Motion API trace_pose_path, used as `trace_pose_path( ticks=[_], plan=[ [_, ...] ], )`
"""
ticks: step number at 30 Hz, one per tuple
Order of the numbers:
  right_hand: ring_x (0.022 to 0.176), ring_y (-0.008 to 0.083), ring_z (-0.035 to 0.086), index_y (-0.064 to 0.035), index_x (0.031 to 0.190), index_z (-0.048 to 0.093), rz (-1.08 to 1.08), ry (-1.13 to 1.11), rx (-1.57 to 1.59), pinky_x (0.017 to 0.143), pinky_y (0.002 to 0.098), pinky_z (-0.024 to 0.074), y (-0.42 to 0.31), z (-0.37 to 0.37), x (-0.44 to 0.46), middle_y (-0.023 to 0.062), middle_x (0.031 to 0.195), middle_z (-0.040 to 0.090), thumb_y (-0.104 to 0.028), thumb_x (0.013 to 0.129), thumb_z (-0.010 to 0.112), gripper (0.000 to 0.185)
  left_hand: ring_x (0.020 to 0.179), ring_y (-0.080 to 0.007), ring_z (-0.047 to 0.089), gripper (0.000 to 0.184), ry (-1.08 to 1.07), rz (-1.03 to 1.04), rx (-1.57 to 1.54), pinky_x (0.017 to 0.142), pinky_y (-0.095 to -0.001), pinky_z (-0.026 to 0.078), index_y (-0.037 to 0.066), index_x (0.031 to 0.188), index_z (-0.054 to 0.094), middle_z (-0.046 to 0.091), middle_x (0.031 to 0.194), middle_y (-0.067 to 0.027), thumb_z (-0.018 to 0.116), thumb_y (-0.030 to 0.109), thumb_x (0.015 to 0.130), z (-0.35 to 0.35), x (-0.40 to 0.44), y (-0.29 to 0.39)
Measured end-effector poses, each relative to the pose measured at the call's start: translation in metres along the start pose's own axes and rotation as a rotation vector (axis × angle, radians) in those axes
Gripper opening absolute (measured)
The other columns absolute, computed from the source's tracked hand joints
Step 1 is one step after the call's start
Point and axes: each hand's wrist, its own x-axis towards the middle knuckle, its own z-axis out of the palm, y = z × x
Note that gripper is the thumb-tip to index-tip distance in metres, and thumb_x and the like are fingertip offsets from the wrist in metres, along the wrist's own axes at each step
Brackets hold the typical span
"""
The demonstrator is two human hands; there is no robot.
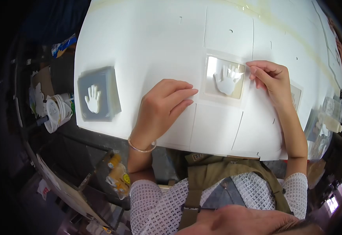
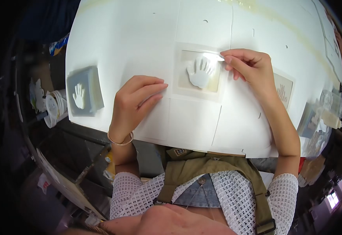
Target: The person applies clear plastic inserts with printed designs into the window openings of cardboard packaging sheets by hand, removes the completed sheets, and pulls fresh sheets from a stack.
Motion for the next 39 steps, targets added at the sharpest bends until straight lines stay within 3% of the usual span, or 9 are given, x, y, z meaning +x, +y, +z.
trace_pose_path(
  ticks=[20,23,25,31,33,34,36,37,39],
  plan=[
    [0.053,0.0044,0.047,-0.0011,0.096,0.070,-0.067,0.010,-0.041,0.047,0.0188,0.0396,0.004,0.003,-0.001,0.0012,0.070,0.062,-0.002,0.084,0.060,0.015,0.089,-0.0248,0.057,0.020,-0.109,0.036,0.152,0.074,-0.0339,0.049,0.009,0.083,0.070,0.062,0.099,-0.0059,0.073,0.015,0.065,0.007,0.004,0.006],
    [0.053,0.0063,0.046,-0.0029,0.099,0.068,-0.293,0.056,-0.319,0.047,0.0202,0.0384,0.009,0.006,-0.002,0.0003,0.071,0.057,-0.002,0.081,0.064,0.018,0.089,-0.0249,0.057,0.020,-0.113,0.022,0.156,0.074,-0.0334,0.049,0.009,0.084,0.070,0.062,0.099,-0.0061,0.073,0.012,0.065,0.007,0.005,0.009],
    [0.053,0.0095,0.043,-0.0050,0.102,0.066,-0.561,0.242,-0.600,0.047,0.0220,0.0358,0.008,0.011,-0.004,0.0028,0.073,0.052,-0.002,0.078,0.068,0.024,0.089,-0.0250,0.057,0.020,-0.112,0.030,0.155,0.074,-0.0332,0.049,0.009,0.085,0.070,0.062,0.100,-0.0062,0.073,0.011,0.065,0.008,0.003,0.011],
    [0.052,0.0121,0.042,-0.0049,0.097,0.065,-0.682,0.395,-0.740,0.046,0.0247,0.0342,-0.014,-0.037,-0.042,0.0054,0.072,0.050,0.001,0.078,0.066,0.020,0.093,-0.0256,0.056,0.024,-0.143,0.024,0.215,0.076,-0.0335,0.049,0.009,0.093,0.069,0.061,0.102,-0.0074,0.071,0.006,0.069,-0.001,0.006,0.026],
    [0.052,0.0117,0.042,-0.0034,0.093,0.065,-0.610,0.453,-0.730,0.046,0.0239,0.0339,-0.004,-0.064,-0.056,0.0052,0.070,0.050,0.002,0.079,0.064,0.015,0.098,-0.0265,0.058,0.037,-0.145,-0.067,0.127,0.082,-0.0319,0.048,0.008,0.102,0.067,0.061,0.107,-0.0086,0.070,-0.002,0.066,-0.012,0.011,0.030],
    [0.053,0.0107,0.042,-0.0024,0.092,0.065,-0.564,0.487,-0.690,0.047,0.0234,0.0334,0.002,-0.076,-0.061,0.0049,0.069,0.050,0.002,0.080,0.063,0.013,0.106,-0.0261,0.057,0.042,-0.164,-0.098,0.019,0.089,-0.0326,0.047,0.004,0.114,0.061,0.061,0.113,-0.0107,0.066,-0.002,0.073,-0.021,0.019,0.027],
    [0.053,0.0097,0.041,-0.0014,0.091,0.065,-0.550,0.506,-0.642,0.048,0.0229,0.0330,0.017,-0.097,-0.069,0.0045,0.068,0.049,0.002,0.082,0.061,0.011,0.111,-0.0230,0.055,0.044,-0.088,-0.368,-0.549,0.094,-0.0310,0.044,0.003,0.125,0.053,0.058,0.120,-0.0114,0.063,0.005,0.082,-0.024,0.047,0.011],
    [0.054,0.0090,0.041,-0.0006,0.091,0.065,-0.485,0.532,-0.597,0.049,0.0224,0.0332,0.025,-0.106,-0.071,0.0042,0.068,0.049,0.001,0.082,0.060,0.010,0.116,-0.0212,0.051,0.048,-0.027,-0.388,-0.782,0.096,-0.0314,0.044,-0.003,0.133,0.040,0.054,0.124,-0.0158,0.056,0.006,0.089,-0.024,0.068,0.002],
    [0.055,0.0083,0.041,0.0002,0.090,0.065,-0.443,0.550,-0.545,0.050,0.0220,0.0333,0.033,-0.109,-0.072,0.0039,0.067,0.049,0.001,0.083,0.059,0.009,0.117,-0.0276,0.049,0.042,0.141,-0.574,-1.273,0.100,-0.0348,0.043,-0.009,0.128,0.038,0.050,0.124,-0.0208,0.052,0.006,0.091,-0.027,0.113,-0.026]
  ],
)
